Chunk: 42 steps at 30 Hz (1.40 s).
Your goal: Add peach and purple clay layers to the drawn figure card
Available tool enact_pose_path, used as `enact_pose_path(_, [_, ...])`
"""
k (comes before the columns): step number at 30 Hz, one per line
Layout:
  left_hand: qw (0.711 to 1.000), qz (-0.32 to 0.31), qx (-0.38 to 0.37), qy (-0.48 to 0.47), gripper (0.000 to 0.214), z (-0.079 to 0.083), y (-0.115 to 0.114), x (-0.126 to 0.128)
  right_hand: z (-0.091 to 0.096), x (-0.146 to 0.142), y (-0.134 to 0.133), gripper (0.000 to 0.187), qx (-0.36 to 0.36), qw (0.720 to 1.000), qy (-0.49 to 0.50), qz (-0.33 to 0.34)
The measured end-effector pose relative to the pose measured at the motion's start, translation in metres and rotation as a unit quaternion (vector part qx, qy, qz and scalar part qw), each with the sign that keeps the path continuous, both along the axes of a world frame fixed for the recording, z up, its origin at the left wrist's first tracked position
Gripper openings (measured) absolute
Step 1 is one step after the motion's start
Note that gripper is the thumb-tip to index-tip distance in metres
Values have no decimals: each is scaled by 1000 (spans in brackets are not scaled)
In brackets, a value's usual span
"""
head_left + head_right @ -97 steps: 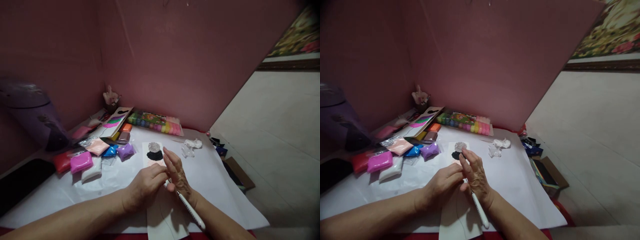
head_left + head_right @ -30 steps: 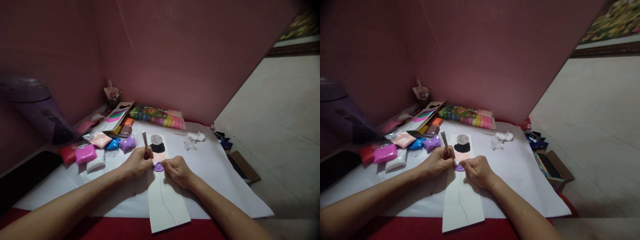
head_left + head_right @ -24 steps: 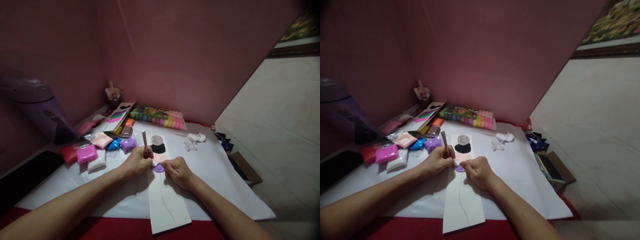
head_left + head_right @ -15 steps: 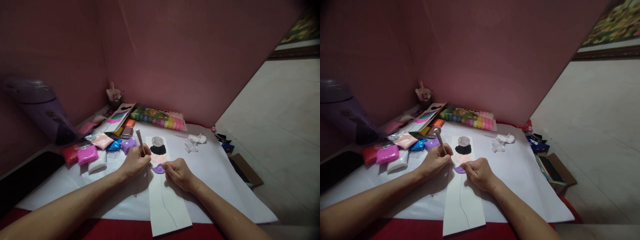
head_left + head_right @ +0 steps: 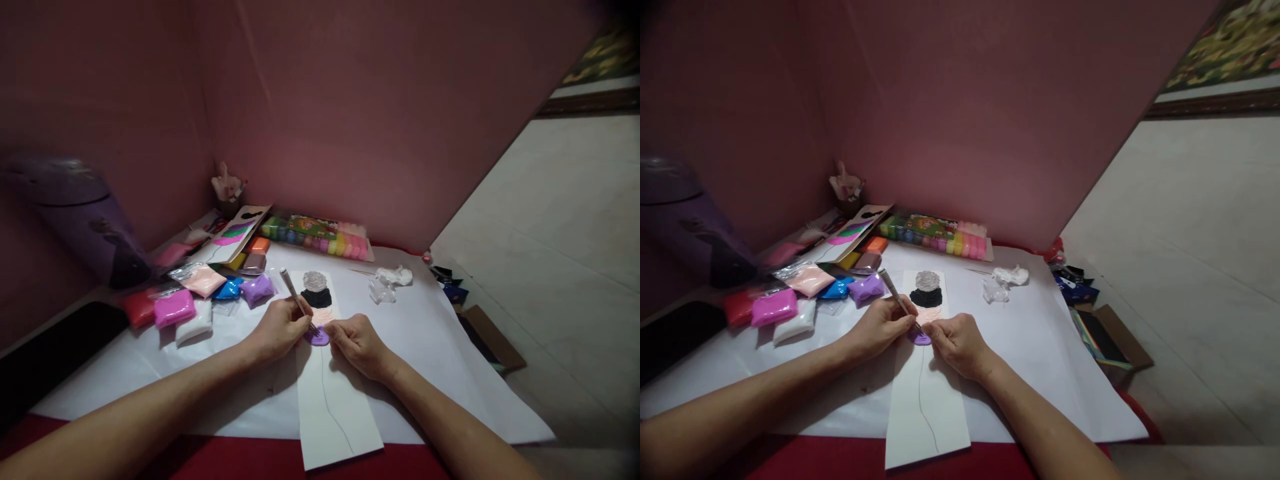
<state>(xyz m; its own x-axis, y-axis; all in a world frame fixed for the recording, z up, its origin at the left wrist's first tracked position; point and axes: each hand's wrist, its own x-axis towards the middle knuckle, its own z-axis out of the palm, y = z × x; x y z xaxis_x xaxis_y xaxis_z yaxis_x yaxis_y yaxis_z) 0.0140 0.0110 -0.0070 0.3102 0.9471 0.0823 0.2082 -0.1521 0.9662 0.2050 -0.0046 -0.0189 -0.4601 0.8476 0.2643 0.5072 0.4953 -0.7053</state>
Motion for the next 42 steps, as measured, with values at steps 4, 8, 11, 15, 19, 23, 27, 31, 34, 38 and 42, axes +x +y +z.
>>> enact_pose_path(4, [1000, -5, 5, 27, 3, 1, 3, -2, 0, 0, 0, 65, -2, 1000, -7, -4])
enact_pose_path(8, [999, -5, -2, 33, 2, 3, 5, -3, 0, 0, -1, 65, 0, 1000, -12, -5])
enact_pose_path(11, [999, -6, -10, 33, 3, 3, 6, -4, 1, -1, -1, 64, 10, 1000, -20, 0])
enact_pose_path(15, [999, 0, -5, 36, 5, 2, 9, -7, 2, -1, -1, 64, 23, 999, -41, 5])
enact_pose_path(19, [999, 6, 22, 49, 5, -1, 13, -10, 1, -1, 0, 62, 23, 999, -44, 6])
enact_pose_path(23, [998, 27, 26, 60, 8, -4, 17, -13, 1, 0, 0, 61, 23, 999, -42, 10])
enact_pose_path(27, [993, 72, 70, 54, 7, -4, 16, -14, 0, 0, -1, 62, 12, 1000, -27, 7])
enact_pose_path(31, [994, 101, 47, -2, 6, -2, 11, -11, -1, 0, 1, 65, -16, 1000, 8, 1])
enact_pose_path(34, [997, 69, -8, -33, 7, -1, 8, -7, -1, 0, 2, 66, -31, 999, 24, -5])
enact_pose_path(38, [998, 34, -29, -48, 11, 0, 4, 0, 0, 0, 2, 66, -38, 999, 32, -2])
enact_pose_path(42, [998, 34, -21, -43, 10, -1, 2, 3, -1, 1, 2, 66, -32, 999, 32, 0])
